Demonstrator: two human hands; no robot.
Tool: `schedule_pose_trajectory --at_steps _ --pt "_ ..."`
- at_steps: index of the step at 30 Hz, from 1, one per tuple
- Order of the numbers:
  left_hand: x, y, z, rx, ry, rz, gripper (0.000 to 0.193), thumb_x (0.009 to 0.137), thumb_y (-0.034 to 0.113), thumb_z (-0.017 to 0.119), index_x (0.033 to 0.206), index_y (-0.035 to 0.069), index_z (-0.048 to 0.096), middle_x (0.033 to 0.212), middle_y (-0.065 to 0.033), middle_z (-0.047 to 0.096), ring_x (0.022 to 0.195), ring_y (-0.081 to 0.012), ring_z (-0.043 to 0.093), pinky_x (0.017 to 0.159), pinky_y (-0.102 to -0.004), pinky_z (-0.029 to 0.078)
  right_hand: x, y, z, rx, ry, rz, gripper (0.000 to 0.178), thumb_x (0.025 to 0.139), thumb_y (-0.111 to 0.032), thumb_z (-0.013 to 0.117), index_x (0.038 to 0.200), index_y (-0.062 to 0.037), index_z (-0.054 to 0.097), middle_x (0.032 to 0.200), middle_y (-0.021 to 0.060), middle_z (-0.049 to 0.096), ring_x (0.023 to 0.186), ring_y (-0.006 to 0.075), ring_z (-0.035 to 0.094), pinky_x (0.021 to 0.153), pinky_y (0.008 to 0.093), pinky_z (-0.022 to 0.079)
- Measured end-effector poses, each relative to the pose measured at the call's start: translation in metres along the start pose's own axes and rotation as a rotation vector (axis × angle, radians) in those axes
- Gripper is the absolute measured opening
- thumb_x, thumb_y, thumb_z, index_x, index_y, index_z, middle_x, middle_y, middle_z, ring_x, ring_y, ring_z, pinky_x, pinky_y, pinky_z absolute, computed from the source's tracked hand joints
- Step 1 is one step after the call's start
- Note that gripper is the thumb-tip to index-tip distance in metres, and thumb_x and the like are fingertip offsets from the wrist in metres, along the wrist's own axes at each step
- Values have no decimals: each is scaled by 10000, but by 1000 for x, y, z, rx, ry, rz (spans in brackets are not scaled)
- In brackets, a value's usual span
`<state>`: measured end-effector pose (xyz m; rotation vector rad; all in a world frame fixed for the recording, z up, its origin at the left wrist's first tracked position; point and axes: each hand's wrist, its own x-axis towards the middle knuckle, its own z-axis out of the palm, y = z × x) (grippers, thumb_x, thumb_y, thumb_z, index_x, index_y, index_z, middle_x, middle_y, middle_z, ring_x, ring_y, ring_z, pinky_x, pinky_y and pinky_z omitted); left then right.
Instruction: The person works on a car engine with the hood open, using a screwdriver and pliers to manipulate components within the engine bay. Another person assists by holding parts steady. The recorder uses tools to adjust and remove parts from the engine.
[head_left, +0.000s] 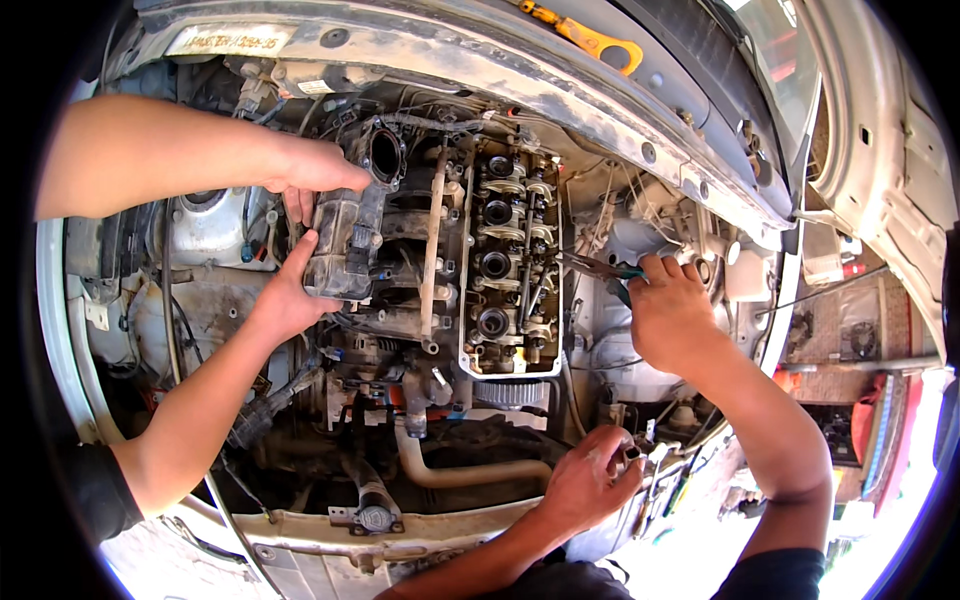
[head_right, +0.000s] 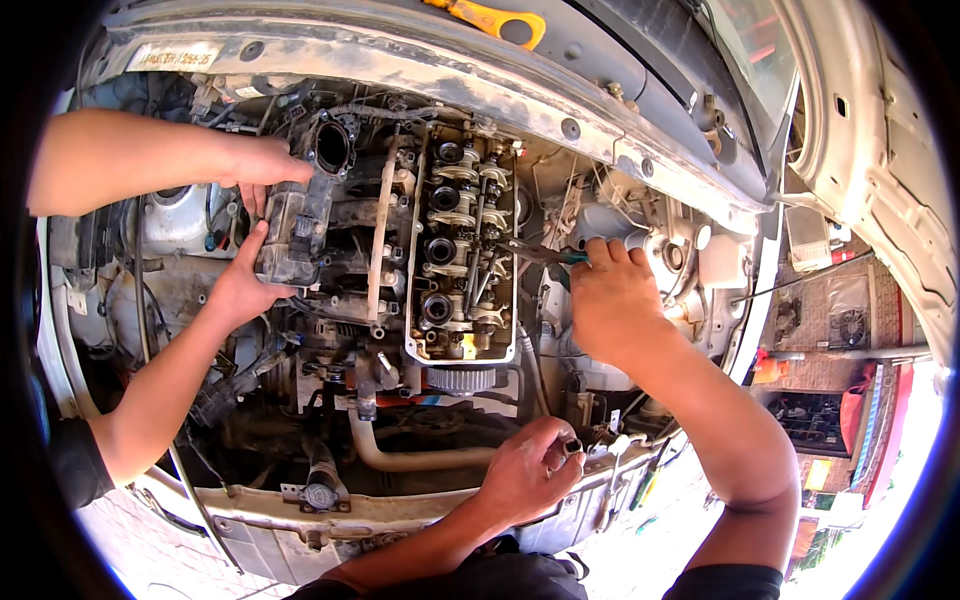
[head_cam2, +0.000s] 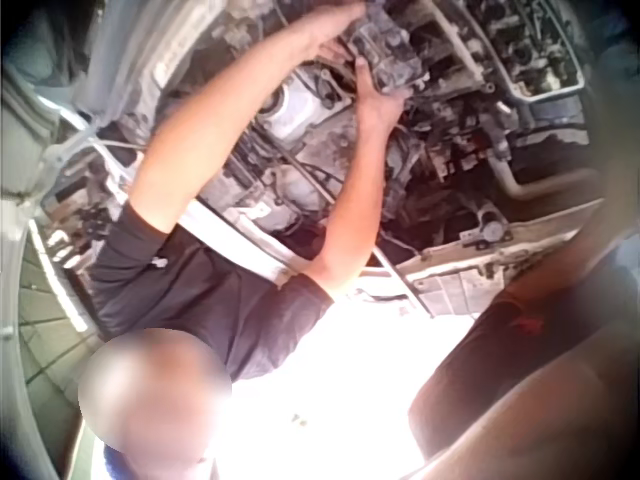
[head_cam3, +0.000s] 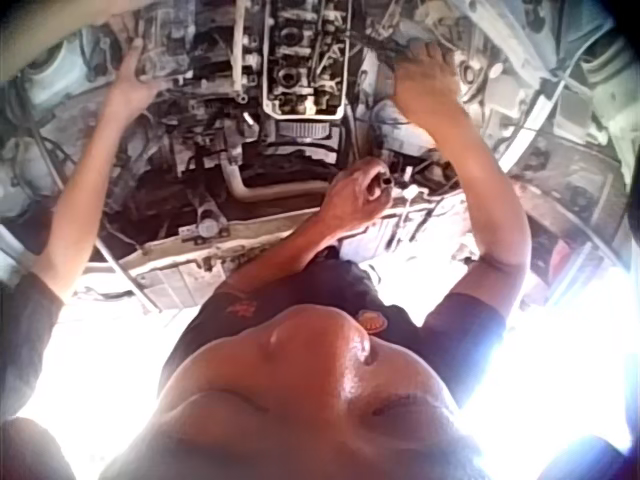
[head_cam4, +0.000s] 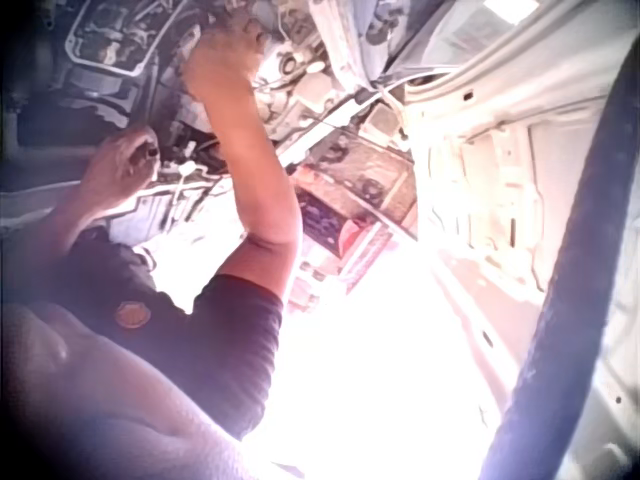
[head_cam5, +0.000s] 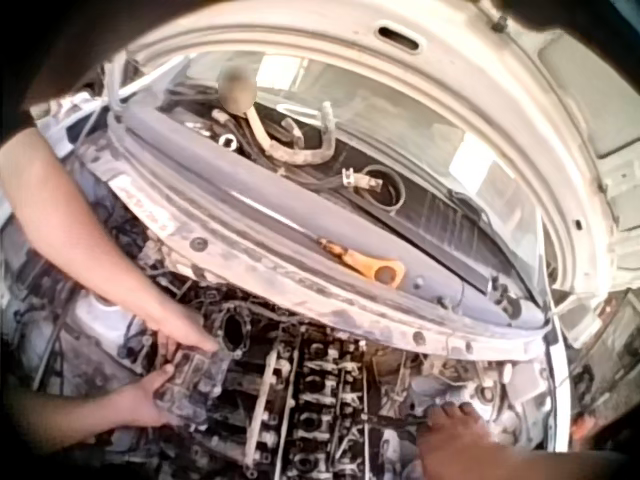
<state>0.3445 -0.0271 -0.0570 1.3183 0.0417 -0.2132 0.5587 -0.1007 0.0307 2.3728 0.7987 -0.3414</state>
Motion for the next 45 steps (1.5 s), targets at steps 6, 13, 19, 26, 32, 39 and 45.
schedule_pose_trajectory --at_steps 6,13,19,26,32,39,45 --pt "-2 -8 8 -10 49 27 278 931 127 802 1137 13 654 902 -81 637 673 -150 612 609 -323 500 -5 25 38 142 47 15 253 874 -124 671 1081 2 746 1239 171 635 1215 354 593 1066 498 465" --pt "0 -7 8 63 30 11 251 911 74 814 1108 24 668 921 -64 638 694 -116 611 595 -278 479 20 47 67 -8 -38 -55 324 850 -136 718 1138 4 765 1272 154 645 1258 302 583 1068 443 451" --pt "1 -10 8 147 36 62 217 896 34 798 1068 39 667 908 -60 646 698 -119 605 597 -272 474 50 65 89 -62 63 -245 302 827 -174 748 1091 -33 793 1240 98 663 1243 275 575 1061 394 428" --pt "5 -11 12 253 72 113 259 865 20 794 1088 21 663 969 -109 680 734 -173 625 592 -285 508 80 69 107 -38 101 -365 239 902 -215 712 1046 -62 826 1254 83 683 1229 249 587 1055 402 425" --pt "14 -4 9 424 81 114 301 843 17 799 1113 9 665 980 -128 683 746 -172 625 579 -285 508 93 65 113 40 57 -393 291 918 -198 709 1141 -58 832 1365 86 670 1300 254 561 1117 416 395" --pt "50 26 8 458 128 158 291 849 71 797 1087 -22 658 960 -139 680 813 -220 640 712 -317 512 108 58 126 17 103 -428 272 908 -191 701 1105 -72 846 1340 75 680 1284 248 568 1102 420 395" --pt "58 6 5 469 109 190 277 851 38 798 1087 -3 658 941 -114 668 696 -150 588 620 -268 486 112 58 138 63 240 -402 218 904 -188 681 984 -86 856 1205 35 690 1181 236 596 1040 406 416"
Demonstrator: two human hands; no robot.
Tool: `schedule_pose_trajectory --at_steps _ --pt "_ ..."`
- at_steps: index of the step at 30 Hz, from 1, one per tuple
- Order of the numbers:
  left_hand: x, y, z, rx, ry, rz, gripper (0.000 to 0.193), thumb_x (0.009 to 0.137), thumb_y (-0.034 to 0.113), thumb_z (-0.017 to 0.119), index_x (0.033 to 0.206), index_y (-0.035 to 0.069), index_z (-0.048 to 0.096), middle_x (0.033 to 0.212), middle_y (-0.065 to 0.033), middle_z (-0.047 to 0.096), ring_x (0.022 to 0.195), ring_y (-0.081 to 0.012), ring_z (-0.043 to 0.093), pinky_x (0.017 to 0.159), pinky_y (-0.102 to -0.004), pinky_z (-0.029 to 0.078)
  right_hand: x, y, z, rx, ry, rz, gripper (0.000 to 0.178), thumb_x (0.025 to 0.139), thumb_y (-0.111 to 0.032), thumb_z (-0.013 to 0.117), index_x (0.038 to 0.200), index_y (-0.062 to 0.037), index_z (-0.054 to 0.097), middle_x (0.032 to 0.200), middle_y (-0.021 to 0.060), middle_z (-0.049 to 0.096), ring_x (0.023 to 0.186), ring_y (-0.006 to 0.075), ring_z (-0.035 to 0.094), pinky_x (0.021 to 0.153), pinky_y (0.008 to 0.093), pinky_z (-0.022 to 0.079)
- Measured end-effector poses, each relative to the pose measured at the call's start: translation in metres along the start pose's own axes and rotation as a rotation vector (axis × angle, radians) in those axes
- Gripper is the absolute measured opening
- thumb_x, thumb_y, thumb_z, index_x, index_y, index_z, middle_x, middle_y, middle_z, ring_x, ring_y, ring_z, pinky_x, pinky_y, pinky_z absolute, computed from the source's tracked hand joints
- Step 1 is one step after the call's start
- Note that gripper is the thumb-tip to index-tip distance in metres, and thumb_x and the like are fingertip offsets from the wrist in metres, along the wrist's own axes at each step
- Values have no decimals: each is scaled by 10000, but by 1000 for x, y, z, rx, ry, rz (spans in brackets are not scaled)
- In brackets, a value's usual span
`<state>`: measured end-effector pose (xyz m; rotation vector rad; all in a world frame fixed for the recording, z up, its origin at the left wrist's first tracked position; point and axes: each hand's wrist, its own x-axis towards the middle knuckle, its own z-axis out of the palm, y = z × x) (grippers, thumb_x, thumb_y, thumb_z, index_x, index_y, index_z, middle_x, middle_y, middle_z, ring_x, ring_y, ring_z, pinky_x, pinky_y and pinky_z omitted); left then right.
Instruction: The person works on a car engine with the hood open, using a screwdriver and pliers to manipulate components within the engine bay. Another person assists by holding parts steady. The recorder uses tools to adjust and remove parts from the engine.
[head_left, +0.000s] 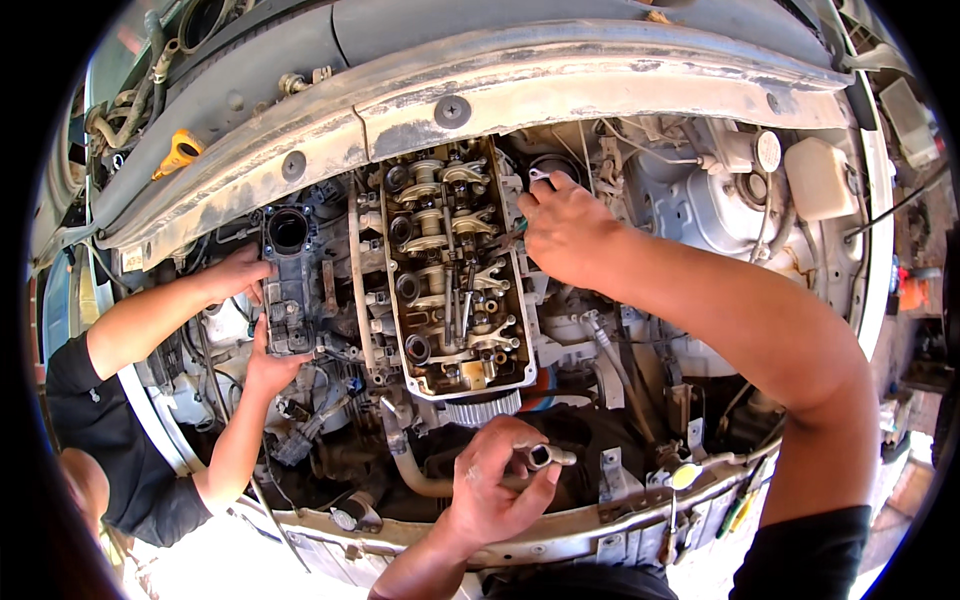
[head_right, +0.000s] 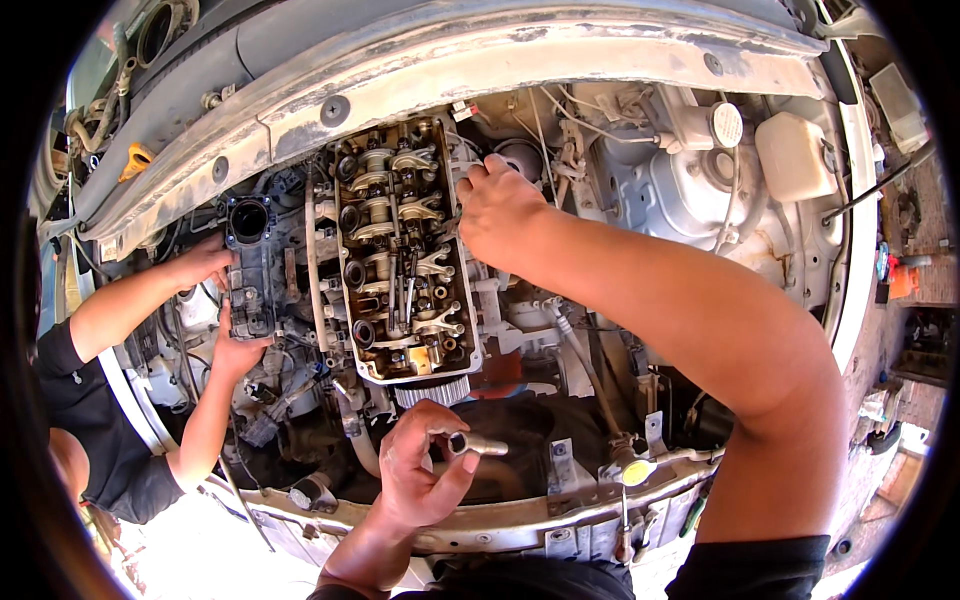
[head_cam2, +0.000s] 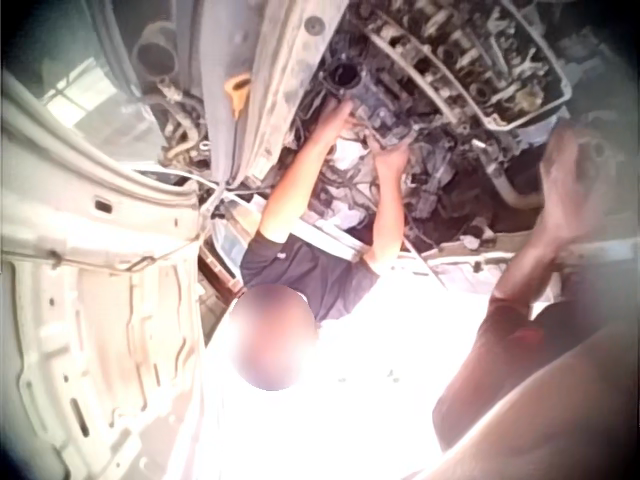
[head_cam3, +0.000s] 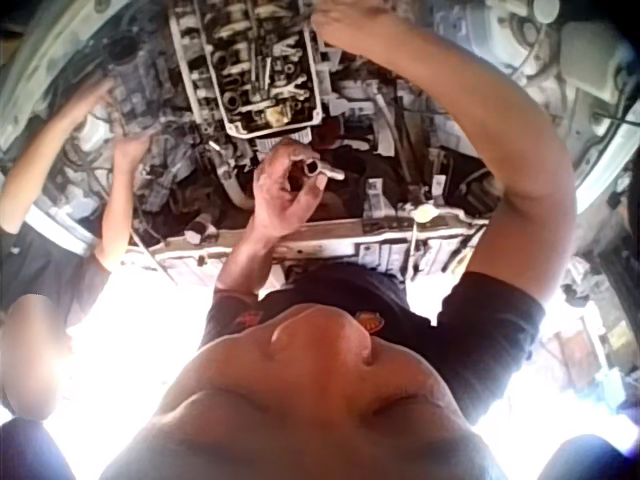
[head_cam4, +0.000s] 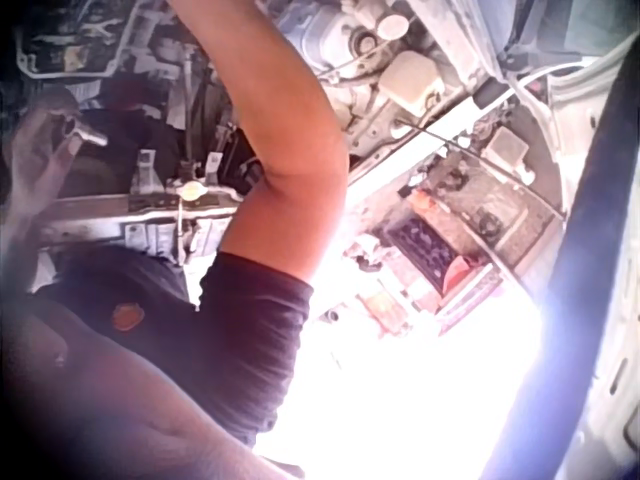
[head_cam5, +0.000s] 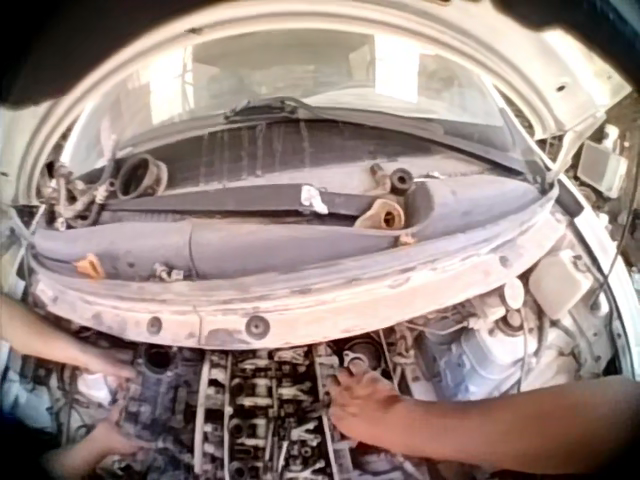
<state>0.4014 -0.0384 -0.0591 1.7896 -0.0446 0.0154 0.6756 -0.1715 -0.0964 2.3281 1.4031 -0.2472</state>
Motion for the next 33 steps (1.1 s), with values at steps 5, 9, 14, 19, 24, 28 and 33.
schedule_pose_trajectory --at_steps 5,9,14,19,24,28,33 --pt "-12 -7 -2 -19 -41 40 286 851 65 824 1092 9 682 941 -106 677 689 -144 589 595 -273 492 -2 -1 -3 -144 16 -60 202 876 -205 709 982 -125 861 1176 12 708 1148 220 617 1020 385 424" --pt "-13 -2 -2 -29 -63 51 291 863 81 846 1096 13 686 978 -119 690 675 -170 587 581 -295 498 -3 -2 -20 -130 -102 -38 254 922 -219 697 1094 -119 855 1272 50 703 1232 248 603 1125 450 398" --pt "-12 2 -3 -24 -64 57 297 856 80 846 1096 8 686 982 -131 694 674 -194 609 569 -311 509 -3 -7 -32 -272 -105 -48 389 1000 -262 658 1313 -76 795 1479 159 656 1419 373 543 1300 566 257" --pt "-15 2 -1 -22 -52 60 312 827 59 838 1098 12 690 946 -117 692 670 -158 601 560 -284 502 4 -12 -47 -241 -178 -55 424 997 -264 679 1360 -66 768 1551 196 612 1480 405 498 1306 589 240" --pt "-13 5 0 -39 -61 67 323 824 52 835 1108 14 687 931 -108 694 673 -136 589 552 -268 492 15 -18 -47 -287 -192 -57 438 961 -262 725 1352 -70 772 1554 189 609 1471 397 497 1278 571 276" --pt "-14 5 -1 -43 -74 56 314 847 86 840 1108 14 681 960 -121 682 659 -182 626 562 -307 524 24 -29 -54 -338 -265 -71 368 979 -241 676 1279 -77 812 1511 151 637 1435 342 515 1281 555 279" --pt "-16 3 1 -57 -61 68 325 836 64 838 1114 6 681 943 -117 688 661 -158 601 561 -287 507 26 -35 -59 -327 -289 -46 377 982 -235 678 1296 -66 802 1495 159 640 1408 359 526 1274 565 294"
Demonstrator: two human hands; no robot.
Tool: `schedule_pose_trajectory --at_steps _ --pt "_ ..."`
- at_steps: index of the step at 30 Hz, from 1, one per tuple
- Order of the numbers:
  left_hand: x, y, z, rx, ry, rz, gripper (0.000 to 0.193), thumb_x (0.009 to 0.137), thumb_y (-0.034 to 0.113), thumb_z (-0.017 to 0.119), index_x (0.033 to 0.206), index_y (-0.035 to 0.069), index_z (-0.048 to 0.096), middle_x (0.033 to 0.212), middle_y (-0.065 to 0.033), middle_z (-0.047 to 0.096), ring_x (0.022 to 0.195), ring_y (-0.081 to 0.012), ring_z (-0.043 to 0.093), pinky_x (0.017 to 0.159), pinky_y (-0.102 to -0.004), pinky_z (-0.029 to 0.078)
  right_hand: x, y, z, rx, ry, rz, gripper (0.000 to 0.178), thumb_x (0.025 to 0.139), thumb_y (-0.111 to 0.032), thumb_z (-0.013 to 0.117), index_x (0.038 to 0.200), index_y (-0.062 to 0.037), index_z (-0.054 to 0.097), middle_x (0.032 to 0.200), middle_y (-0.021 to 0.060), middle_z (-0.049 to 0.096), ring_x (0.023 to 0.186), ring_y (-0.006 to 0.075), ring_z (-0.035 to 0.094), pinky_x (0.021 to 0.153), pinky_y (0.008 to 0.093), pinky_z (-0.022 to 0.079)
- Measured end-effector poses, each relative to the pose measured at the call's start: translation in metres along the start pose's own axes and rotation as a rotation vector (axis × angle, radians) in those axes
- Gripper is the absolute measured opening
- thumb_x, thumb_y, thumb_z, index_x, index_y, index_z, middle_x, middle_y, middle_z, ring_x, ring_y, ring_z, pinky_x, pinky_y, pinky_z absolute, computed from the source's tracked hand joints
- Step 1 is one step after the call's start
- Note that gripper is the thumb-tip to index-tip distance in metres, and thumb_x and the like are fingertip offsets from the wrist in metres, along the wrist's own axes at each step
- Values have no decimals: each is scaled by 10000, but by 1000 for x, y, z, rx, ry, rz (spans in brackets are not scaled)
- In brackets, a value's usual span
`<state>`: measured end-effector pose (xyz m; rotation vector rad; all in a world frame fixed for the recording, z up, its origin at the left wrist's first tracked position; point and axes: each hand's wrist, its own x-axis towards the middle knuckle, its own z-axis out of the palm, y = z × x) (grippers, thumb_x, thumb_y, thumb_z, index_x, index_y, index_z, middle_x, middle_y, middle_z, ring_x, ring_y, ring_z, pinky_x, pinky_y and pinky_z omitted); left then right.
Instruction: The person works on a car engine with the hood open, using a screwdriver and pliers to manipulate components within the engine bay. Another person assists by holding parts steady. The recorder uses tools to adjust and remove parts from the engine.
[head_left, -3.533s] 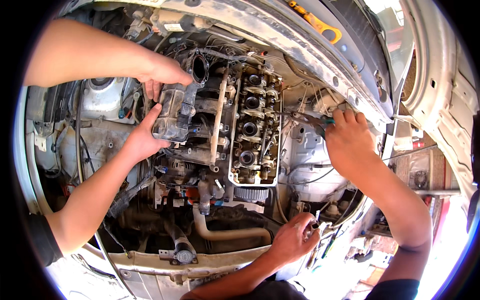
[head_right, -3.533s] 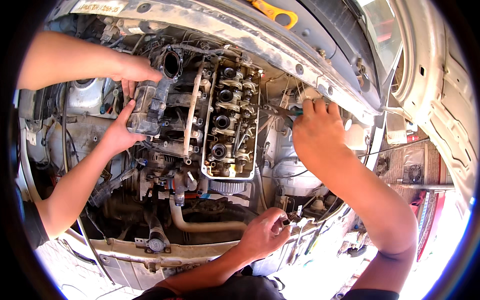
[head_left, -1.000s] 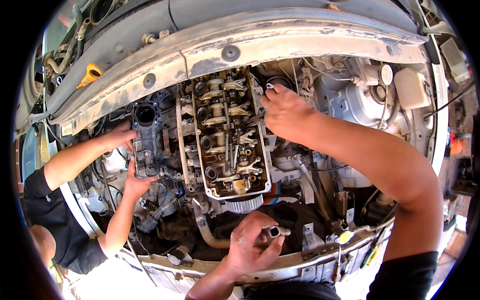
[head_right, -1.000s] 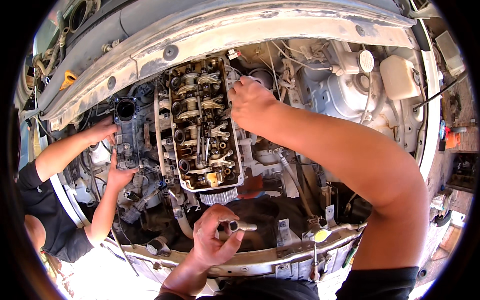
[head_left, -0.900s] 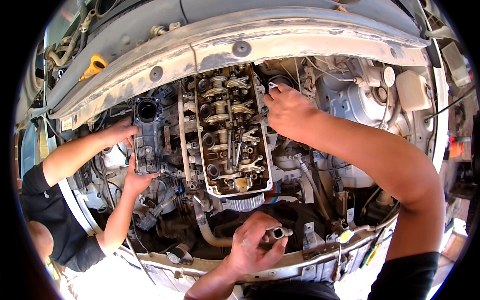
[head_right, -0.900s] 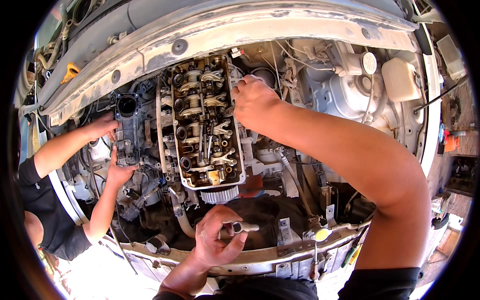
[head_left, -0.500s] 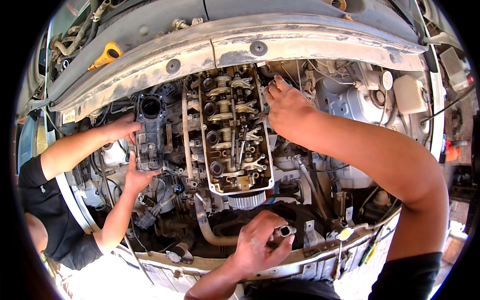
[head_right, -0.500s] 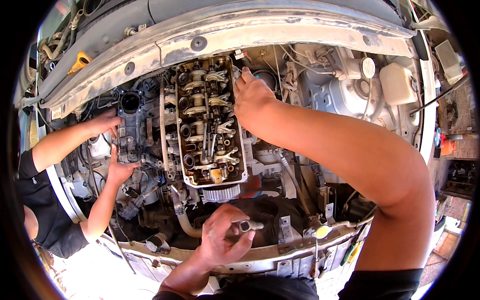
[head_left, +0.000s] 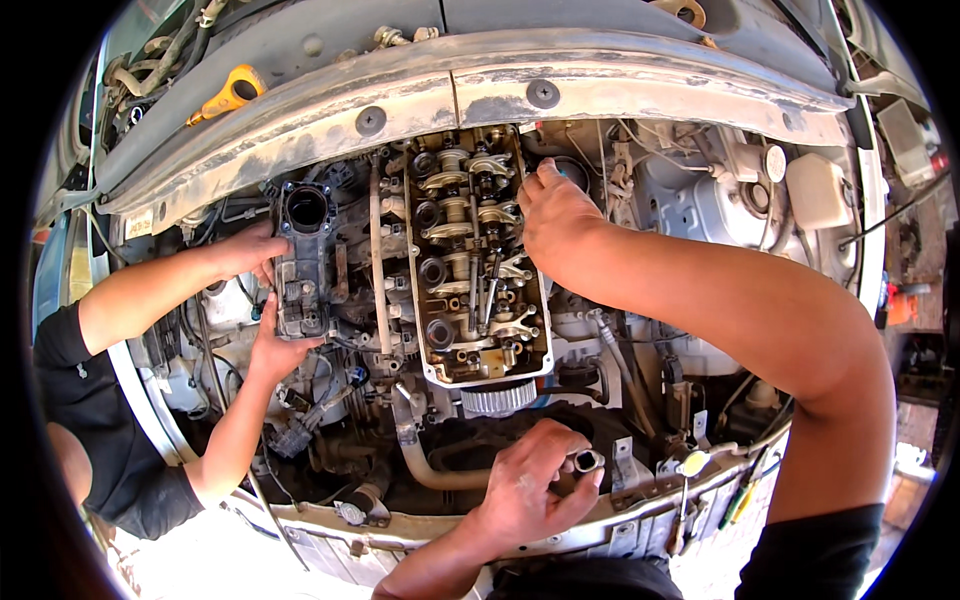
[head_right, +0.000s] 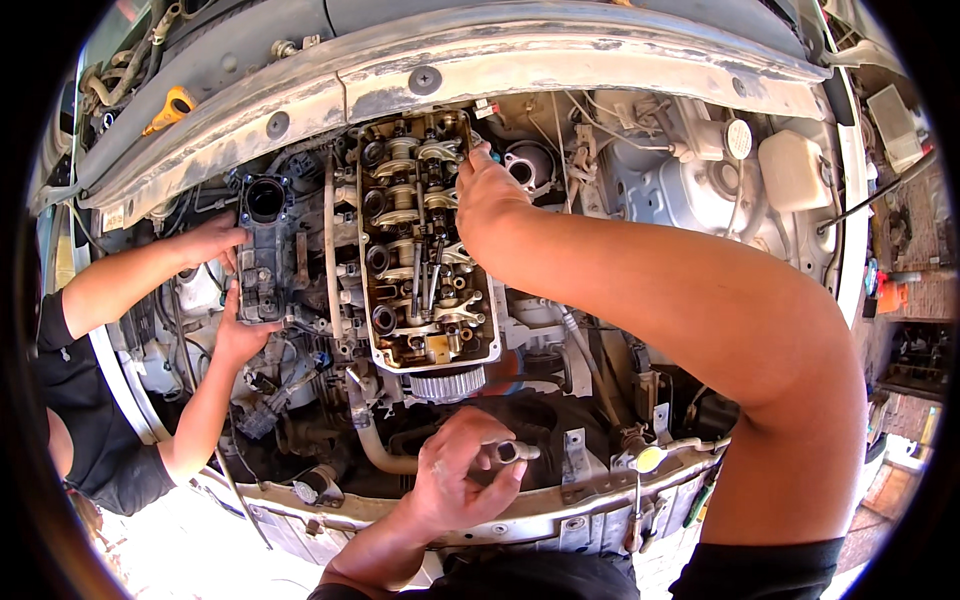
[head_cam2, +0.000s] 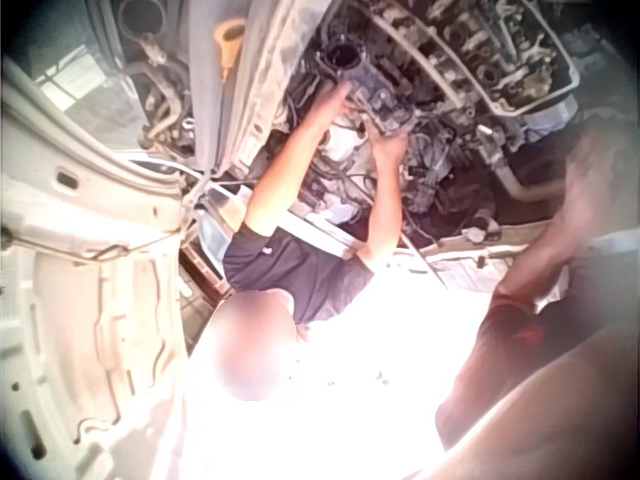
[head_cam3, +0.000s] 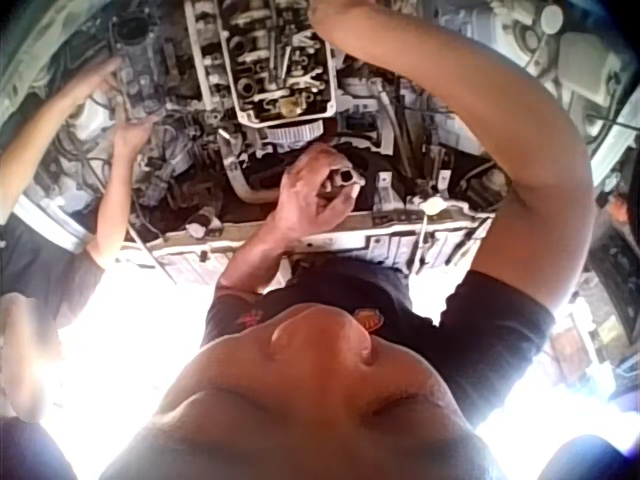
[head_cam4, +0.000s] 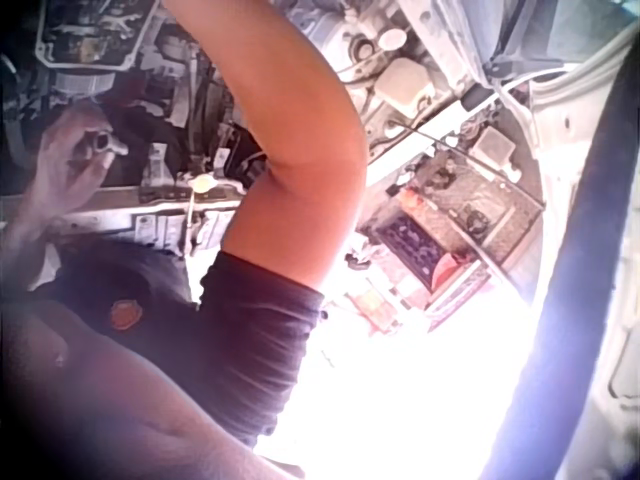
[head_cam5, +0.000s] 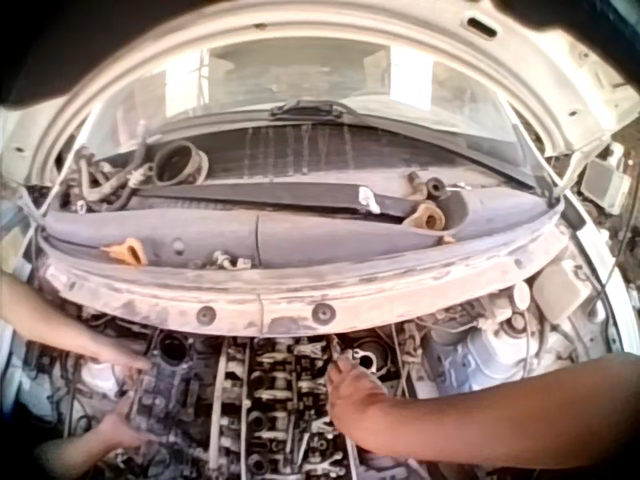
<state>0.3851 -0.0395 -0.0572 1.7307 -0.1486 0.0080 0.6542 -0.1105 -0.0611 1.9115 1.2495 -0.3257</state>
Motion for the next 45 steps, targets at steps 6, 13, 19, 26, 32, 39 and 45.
schedule_pose_trajectory --at_steps 6,13,19,26,32,39,45 --pt "1 4 0 -5 -10 -23 311 847 84 838 1102 3 681 962 -131 675 648 -210 648 565 -328 542 -3 0 6 -7 90 13 400 985 -225 674 1327 -46 781 1504 185 625 1395 369 538 1265 573 314" --pt "2 6 0 1 -3 -31 302 847 82 836 1095 0 685 957 -132 674 644 -214 648 563 -333 540 0 -5 -10 -76 11 -18 387 969 -203 700 1320 -66 790 1419 142 673 1326 341 571 1147 508 380" --pt "1 8 2 0 -10 -21 286 852 73 821 1089 -1 679 934 -141 662 662 -249 651 586 -359 545 -4 -2 -12 -89 27 12 394 952 -220 728 1314 -80 796 1384 113 689 1318 330 581 1130 481 384" --pt "0 10 2 14 -5 -46 265 864 79 808 1073 10 660 931 -137 656 675 -266 651 605 -373 549 -34 28 -54 -116 3 26 428 941 -242 745 1333 -79 786 1443 114 674 1361 321 577 1182 463 369" --pt "0 3 4 -23 12 34 279 865 42 816 1097 2 667 939 -95 645 677 -166 602 601 -305 512 -79 42 -68 50 54 157 470 867 -259 827 1287 -51 799 1431 156 651 1379 323 550 1180 428 387" --pt "-4 0 6 0 31 44 271 882 62 805 1106 5 664 919 -95 609 671 -187 589 600 -329 507 -89 17 -44 33 258 355 284 940 -187 689 1160 -63 819 1342 116 628 1299 299 528 1141 436 360" --pt "-6 -1 5 34 21 -3 269 889 76 799 1109 2 662 934 -103 604 676 -193 594 608 -335 512 -60 13 -26 238 284 385 269 931 -150 692 1159 -58 800 1300 129 630 1270 296 566 1103 434 395"
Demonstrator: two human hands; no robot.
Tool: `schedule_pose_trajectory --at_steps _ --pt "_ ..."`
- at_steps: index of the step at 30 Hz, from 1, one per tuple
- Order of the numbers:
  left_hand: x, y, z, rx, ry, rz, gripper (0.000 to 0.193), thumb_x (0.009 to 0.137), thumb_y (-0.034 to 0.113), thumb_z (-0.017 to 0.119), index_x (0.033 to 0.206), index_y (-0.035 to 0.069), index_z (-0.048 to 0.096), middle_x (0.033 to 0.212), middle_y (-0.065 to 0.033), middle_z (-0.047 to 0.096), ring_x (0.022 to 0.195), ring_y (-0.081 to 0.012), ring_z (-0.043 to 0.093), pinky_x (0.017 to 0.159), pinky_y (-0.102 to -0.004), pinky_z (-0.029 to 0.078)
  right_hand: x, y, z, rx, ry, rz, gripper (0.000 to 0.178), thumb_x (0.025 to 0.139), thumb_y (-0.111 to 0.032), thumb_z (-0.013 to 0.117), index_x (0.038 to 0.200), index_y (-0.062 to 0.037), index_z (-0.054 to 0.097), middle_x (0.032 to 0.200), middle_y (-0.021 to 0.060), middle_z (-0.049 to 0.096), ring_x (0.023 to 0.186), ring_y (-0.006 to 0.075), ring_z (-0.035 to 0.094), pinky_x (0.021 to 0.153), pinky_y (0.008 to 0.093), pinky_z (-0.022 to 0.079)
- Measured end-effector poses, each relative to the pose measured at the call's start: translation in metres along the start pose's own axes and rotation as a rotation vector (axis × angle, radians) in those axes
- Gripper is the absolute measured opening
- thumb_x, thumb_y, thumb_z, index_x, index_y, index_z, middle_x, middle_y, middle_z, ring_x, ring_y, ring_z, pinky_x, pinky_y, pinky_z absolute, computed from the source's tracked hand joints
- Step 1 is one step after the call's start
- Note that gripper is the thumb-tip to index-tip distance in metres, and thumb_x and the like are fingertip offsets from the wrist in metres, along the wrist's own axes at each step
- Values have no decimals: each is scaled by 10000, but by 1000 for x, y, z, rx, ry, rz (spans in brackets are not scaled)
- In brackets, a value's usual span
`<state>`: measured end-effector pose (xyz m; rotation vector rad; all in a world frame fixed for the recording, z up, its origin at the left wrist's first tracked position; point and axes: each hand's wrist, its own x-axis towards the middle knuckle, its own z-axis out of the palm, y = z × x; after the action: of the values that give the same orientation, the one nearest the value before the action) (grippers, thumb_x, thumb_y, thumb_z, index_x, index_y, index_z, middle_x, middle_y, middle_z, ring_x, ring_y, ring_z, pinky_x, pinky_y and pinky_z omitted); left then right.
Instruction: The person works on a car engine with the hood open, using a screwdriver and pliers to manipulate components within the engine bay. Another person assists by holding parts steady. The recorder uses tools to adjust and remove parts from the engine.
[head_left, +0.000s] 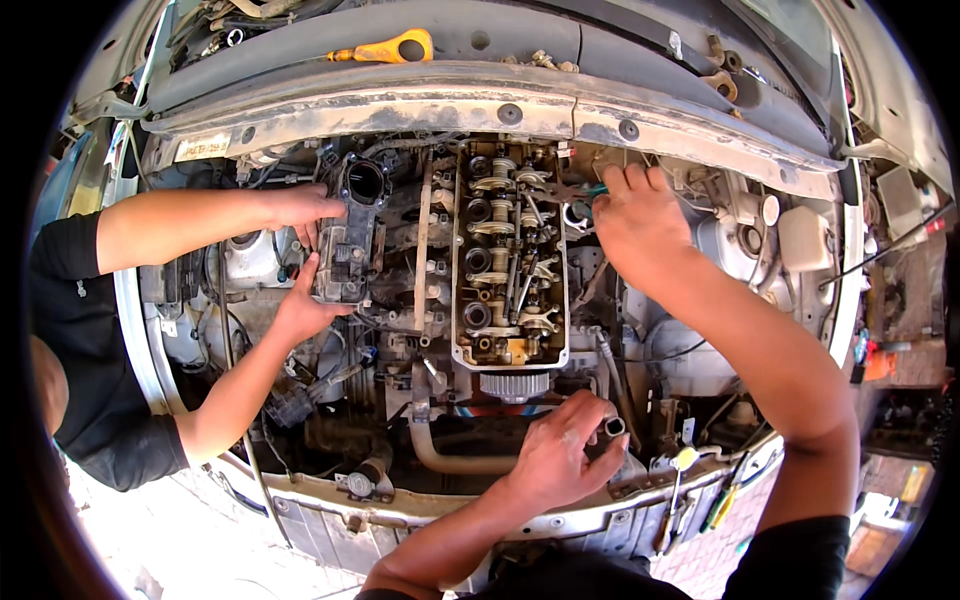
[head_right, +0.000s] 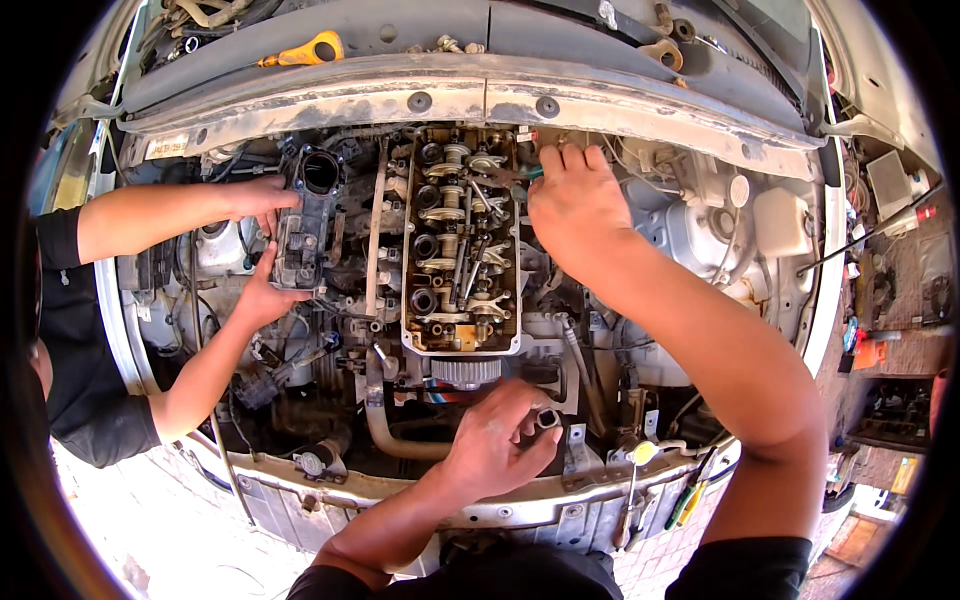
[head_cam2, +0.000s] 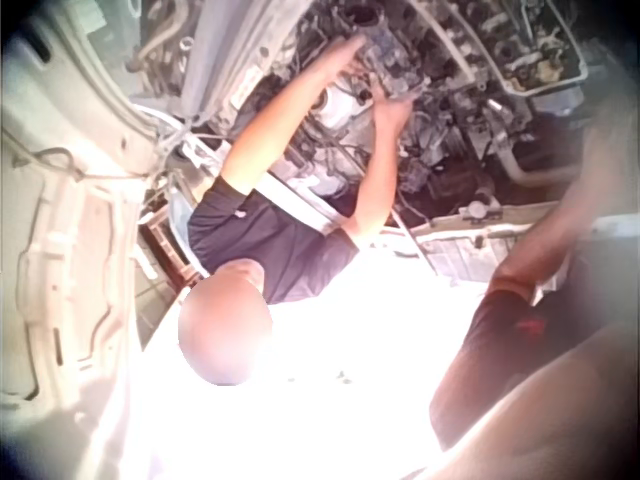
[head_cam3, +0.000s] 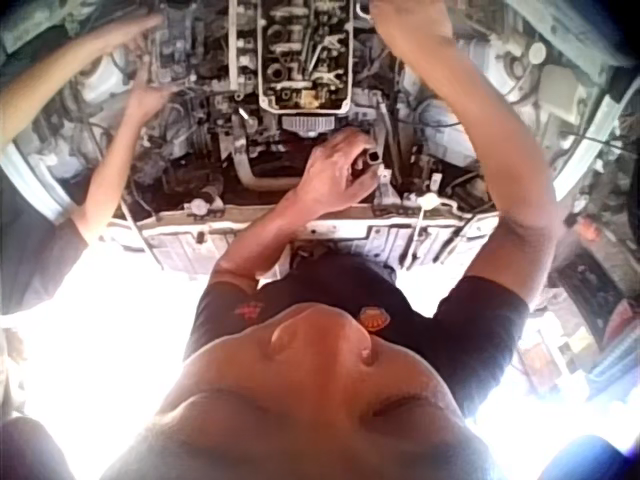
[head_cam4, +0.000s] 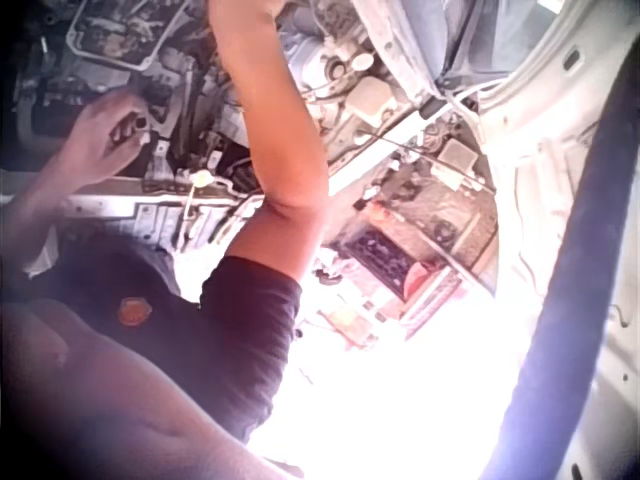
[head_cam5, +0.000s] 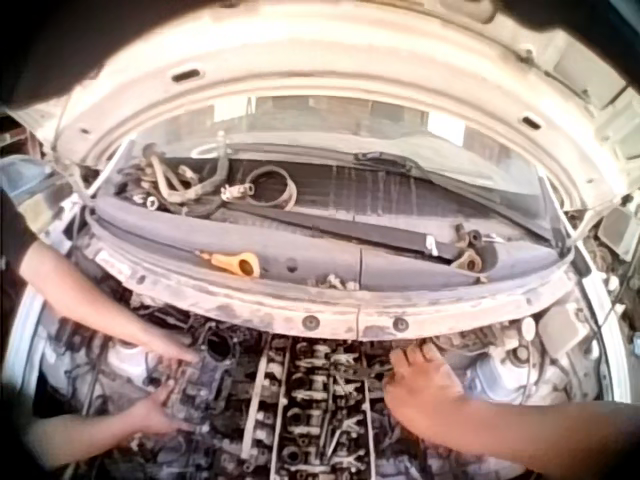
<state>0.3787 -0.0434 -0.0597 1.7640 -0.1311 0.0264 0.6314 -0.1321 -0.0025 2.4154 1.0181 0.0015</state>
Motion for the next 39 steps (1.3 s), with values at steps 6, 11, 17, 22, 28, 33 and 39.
schedule_pose_trajectory --at_steps 6,11,17,22,28,33,39 --pt "0 2 0 -22 -40 -76 275 883 86 809 1101 13 658 965 -104 612 685 -199 612 612 -340 522 19 1 12 160 -173 63 280 915 -165 724 1157 -52 809 1411 164 628 1340 340 582 1119 473 430" --pt "-1 4 -2 -31 -36 -75 291 884 104 819 1111 18 657 985 -106 623 688 -202 622 608 -343 529 31 18 12 287 -235 100 301 906 -177 714 1153 -32 808 1363 176 697 1331 371 621 1152 500 440" --pt "0 7 -1 -29 -52 -97 297 899 136 814 1122 22 655 988 -116 631 699 -224 639 617 -358 540 61 25 23 406 -365 -13 354 890 -103 618 1178 25 778 1345 225 715 1280 441 668 1100 590 489" --pt "0 9 -3 -16 -55 -92 303 907 159 814 1122 25 650 954 -123 631 727 -261 664 640 -390 552 82 21 17 388 -514 34 412 880 -102 609 1234 47 759 1398 225 703 1308 446 660 1098 578 511" --pt "0 5 0 -23 -2 -16 286 925 171 802 1121 26 652 971 -125 650 690 -258 665 611 -392 549 76 31 7 365 -437 31 399 925 -166 609 1216 67 751 1410 240 683 1285 407 667 1091 477 540" --pt "0 7 -1 -19 -11 -15 287 936 187 797 1124 26 652 975 -123 650 704 -261 675 609 -389 552 79 38 2 327 -477 -4 354 900 -132 635 1160 69 766 1368 235 703 1234 413 689 1039 466 562" --pt "0 10 0 -89 -37 -8 287 942 193 791 1127 23 650 955 -122 634 691 -260 659 586 -406 540 59 19 2 291 -95 -87 314 915 -85 653 1189 12 773 1544 220 607 1416 324 604 1112 472 526"
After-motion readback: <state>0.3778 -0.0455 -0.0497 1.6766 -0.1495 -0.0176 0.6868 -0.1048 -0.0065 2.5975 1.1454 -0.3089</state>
